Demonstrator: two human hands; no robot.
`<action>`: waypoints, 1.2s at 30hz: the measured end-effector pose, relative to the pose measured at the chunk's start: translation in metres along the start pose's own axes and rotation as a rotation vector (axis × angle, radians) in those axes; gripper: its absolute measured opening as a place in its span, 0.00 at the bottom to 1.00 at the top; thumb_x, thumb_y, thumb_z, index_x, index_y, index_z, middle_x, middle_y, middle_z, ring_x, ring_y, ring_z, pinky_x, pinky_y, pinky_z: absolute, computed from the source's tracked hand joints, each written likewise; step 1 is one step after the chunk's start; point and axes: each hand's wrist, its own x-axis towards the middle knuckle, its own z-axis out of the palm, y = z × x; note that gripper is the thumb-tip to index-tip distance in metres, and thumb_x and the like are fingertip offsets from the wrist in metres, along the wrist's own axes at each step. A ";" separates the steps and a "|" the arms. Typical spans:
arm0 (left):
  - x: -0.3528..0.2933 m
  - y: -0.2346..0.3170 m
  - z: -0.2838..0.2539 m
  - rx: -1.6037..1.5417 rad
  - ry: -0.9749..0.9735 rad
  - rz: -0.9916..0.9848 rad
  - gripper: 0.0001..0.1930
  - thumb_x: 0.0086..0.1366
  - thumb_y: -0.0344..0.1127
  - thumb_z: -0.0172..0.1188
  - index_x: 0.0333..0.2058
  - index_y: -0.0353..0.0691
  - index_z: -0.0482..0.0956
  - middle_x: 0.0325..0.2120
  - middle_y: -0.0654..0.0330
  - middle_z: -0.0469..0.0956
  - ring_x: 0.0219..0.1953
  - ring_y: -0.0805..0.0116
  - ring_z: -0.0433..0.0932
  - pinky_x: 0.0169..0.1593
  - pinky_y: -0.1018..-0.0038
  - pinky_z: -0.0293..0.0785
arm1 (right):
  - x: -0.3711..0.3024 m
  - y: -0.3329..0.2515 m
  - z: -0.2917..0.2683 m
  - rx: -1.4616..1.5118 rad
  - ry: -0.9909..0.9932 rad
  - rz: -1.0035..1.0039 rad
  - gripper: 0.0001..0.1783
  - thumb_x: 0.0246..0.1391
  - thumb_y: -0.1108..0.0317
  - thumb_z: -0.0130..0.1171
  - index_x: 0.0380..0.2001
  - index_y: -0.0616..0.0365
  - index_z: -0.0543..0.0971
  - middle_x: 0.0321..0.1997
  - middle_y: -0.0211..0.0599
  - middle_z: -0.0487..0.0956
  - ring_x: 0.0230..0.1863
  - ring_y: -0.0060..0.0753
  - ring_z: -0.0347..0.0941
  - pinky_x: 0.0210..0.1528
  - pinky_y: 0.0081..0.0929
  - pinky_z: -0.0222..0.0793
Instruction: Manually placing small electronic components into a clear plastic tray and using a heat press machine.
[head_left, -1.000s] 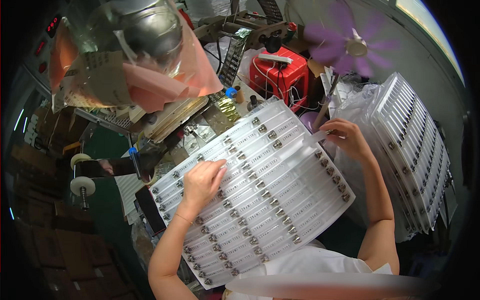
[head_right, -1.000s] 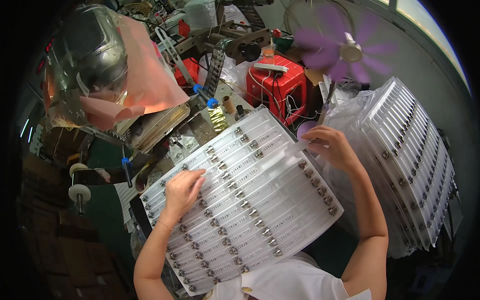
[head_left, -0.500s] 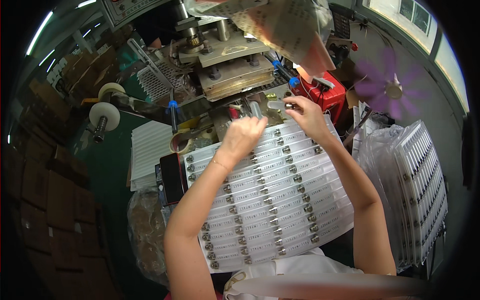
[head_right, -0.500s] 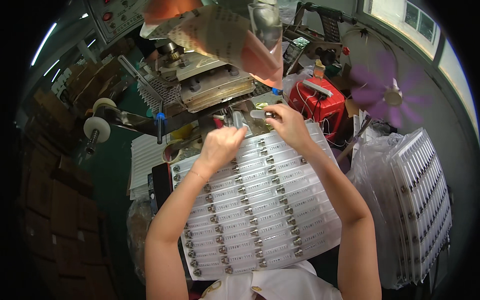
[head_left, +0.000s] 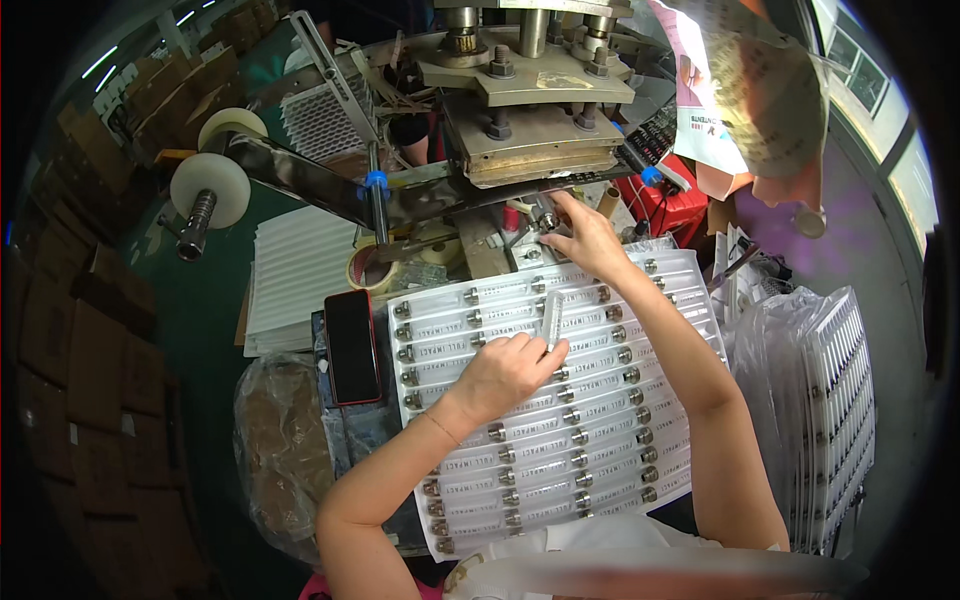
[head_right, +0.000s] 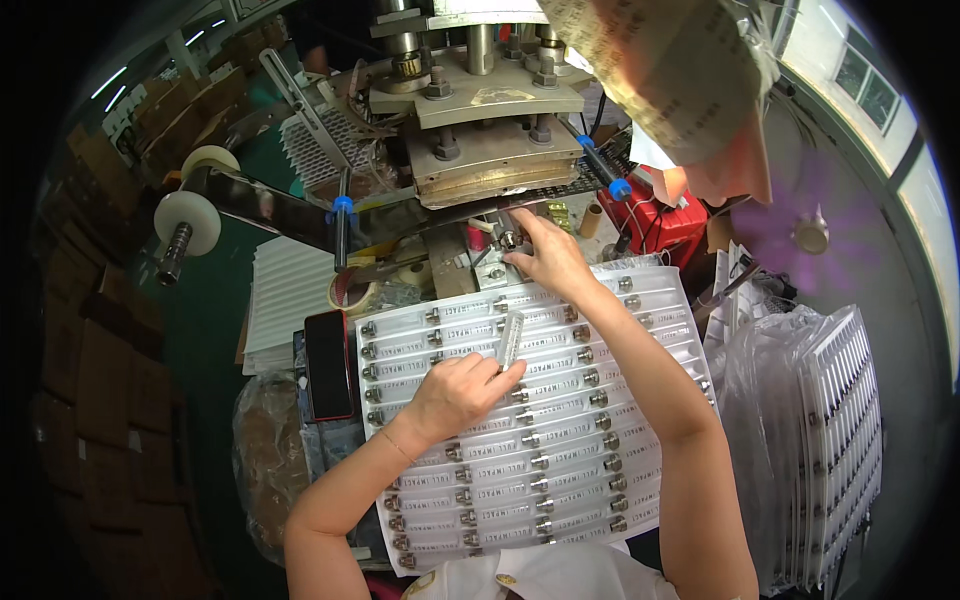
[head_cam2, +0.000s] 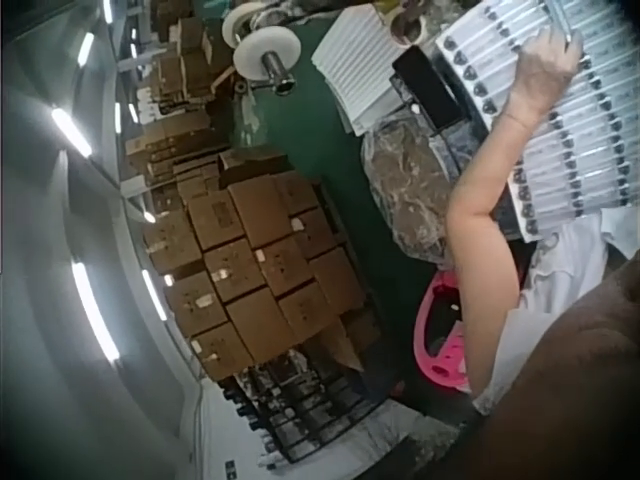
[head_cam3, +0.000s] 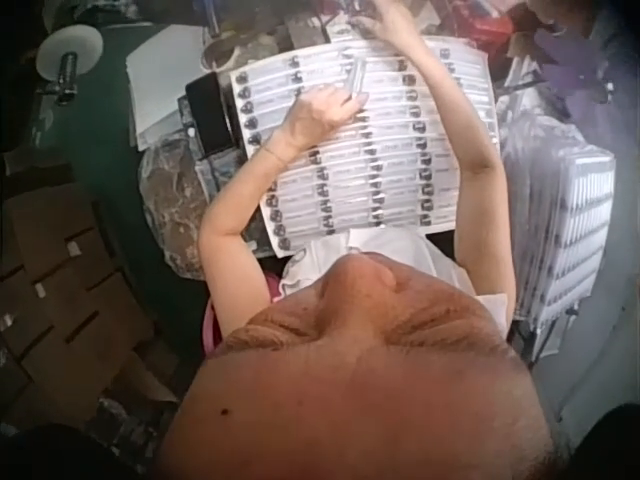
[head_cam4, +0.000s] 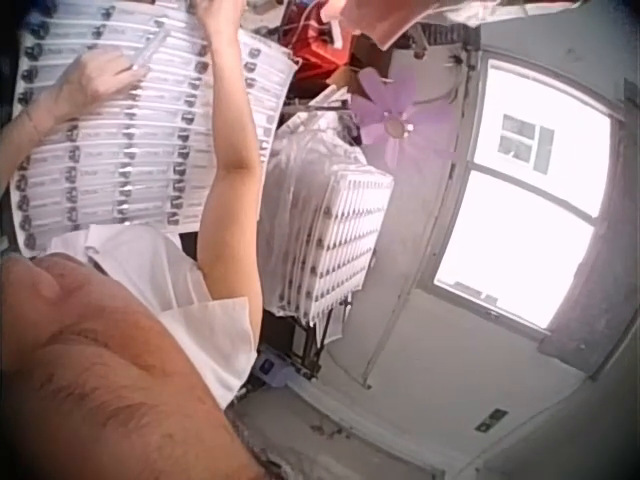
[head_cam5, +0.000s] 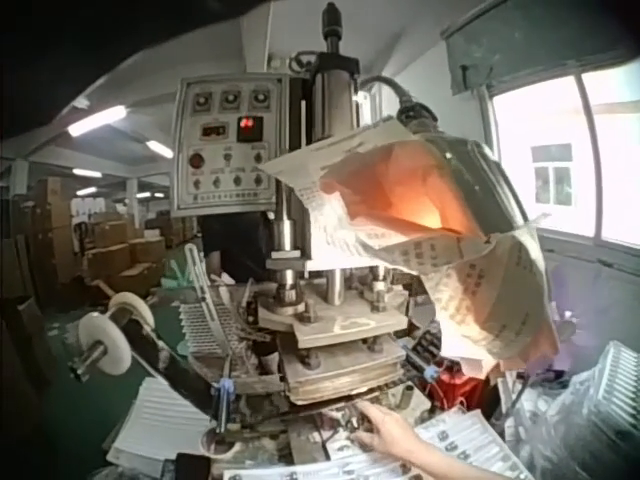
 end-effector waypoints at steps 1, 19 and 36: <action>0.000 0.000 0.000 -0.002 0.005 0.004 0.18 0.50 0.28 0.57 0.42 0.44 0.79 0.19 0.67 0.66 0.21 0.74 0.70 0.24 0.79 0.69 | 0.002 0.001 0.000 0.033 -0.018 0.006 0.32 0.44 0.65 0.67 0.55 0.52 0.69 0.47 0.44 0.77 0.45 0.50 0.74 0.46 0.38 0.70; 0.000 0.000 0.000 -0.036 -0.011 -0.025 0.18 0.50 0.28 0.58 0.43 0.43 0.80 0.18 0.67 0.65 0.20 0.74 0.69 0.24 0.79 0.69 | 0.007 0.003 -0.003 0.066 -0.065 -0.094 0.31 0.45 0.67 0.68 0.55 0.55 0.72 0.51 0.43 0.78 0.45 0.43 0.77 0.43 0.31 0.71; 0.000 0.001 -0.001 -0.026 -0.005 -0.029 0.19 0.49 0.28 0.58 0.43 0.43 0.80 0.19 0.67 0.66 0.21 0.74 0.69 0.24 0.79 0.69 | 0.008 0.003 -0.004 0.067 -0.082 -0.062 0.30 0.46 0.68 0.67 0.55 0.54 0.72 0.50 0.42 0.78 0.44 0.42 0.77 0.44 0.32 0.71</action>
